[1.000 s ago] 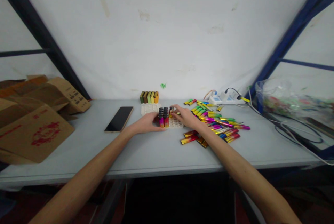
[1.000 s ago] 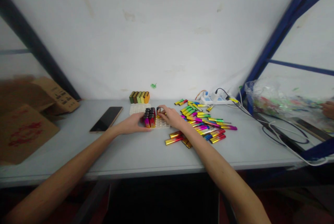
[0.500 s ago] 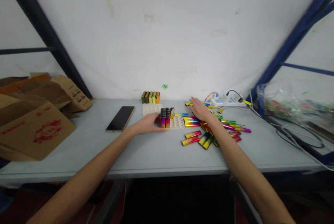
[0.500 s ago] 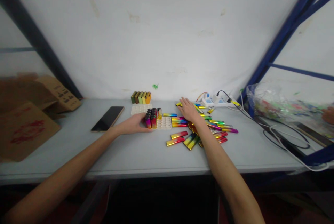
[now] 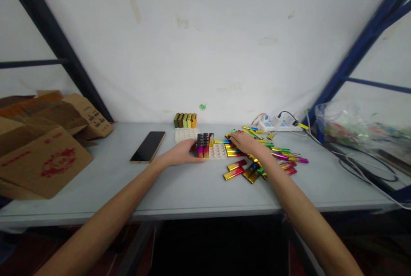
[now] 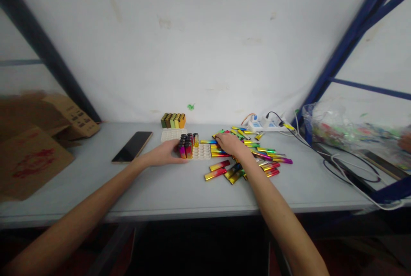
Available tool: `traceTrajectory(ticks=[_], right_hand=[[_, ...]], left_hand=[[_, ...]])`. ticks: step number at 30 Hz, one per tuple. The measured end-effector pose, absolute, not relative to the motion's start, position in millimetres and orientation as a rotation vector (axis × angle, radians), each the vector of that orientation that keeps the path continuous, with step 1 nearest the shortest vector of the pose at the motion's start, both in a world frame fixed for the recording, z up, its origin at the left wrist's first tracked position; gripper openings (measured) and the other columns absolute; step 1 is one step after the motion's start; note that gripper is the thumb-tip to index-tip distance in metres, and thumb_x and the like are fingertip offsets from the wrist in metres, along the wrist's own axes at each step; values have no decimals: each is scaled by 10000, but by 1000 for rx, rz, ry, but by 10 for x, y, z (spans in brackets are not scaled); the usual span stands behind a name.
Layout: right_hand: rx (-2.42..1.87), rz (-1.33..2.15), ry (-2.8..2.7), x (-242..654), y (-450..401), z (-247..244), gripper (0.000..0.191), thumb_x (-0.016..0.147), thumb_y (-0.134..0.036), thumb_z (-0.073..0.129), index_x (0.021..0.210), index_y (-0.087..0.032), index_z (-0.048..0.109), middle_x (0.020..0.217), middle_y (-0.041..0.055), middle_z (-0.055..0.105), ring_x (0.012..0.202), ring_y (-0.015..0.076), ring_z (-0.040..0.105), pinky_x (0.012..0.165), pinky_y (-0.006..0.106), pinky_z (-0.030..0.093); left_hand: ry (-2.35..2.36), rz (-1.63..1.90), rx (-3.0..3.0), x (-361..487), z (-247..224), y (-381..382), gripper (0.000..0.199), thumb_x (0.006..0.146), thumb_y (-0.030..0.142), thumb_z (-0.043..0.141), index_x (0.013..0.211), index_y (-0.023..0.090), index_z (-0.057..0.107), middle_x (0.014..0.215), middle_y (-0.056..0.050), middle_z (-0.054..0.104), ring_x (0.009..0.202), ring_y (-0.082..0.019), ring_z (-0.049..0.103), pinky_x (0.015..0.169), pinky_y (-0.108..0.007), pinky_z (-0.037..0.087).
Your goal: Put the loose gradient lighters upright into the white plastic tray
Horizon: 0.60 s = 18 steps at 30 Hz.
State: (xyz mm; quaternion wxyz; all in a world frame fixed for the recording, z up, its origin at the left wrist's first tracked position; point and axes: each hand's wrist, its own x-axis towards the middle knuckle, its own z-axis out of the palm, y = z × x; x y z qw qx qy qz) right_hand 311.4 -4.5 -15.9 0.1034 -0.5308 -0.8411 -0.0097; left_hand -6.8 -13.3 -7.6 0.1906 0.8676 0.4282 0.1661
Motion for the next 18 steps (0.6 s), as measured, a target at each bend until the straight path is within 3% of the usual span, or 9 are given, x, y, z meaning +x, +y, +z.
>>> traceTrajectory(ticks=[4,10,15,18], right_hand=[[-1569,-84,-2441,3099,-125,-106,317,1055,-245,455,1237,-153,697,1196,170,747,1064,256,712,948,331,486],[-1632,-12,-2468,3208,-35,-95,329,953,-81,526,1220,-127,712,1208,160,741,1112,258,688,1002,345,474],[-1622,-39,-2483,3243,35,-140,322,974,-140,550,1246,-127,720,1182,180,709,1111,268,663,1006,357,469],[-1652,-22,-2487,3249,36,-137,254,997,-207,568,1165,-143,748,1118,167,696,1067,258,662,975,344,470]], left_hand=[[1196,450,2438,-65,-72,-135,647,676,678,769,1037,152,661,1018,-124,723,878,-315,660,745,-377,512],[1190,448,2442,-71,-81,-124,666,678,705,755,1043,157,658,1026,-120,718,884,-313,656,744,-373,505],[1183,463,2438,-71,-77,-132,653,675,703,756,1025,161,657,1006,-117,713,864,-316,655,733,-377,503],[1186,449,2445,-71,-70,-136,660,681,704,752,1031,153,652,1020,-125,709,873,-314,654,749,-379,507]])
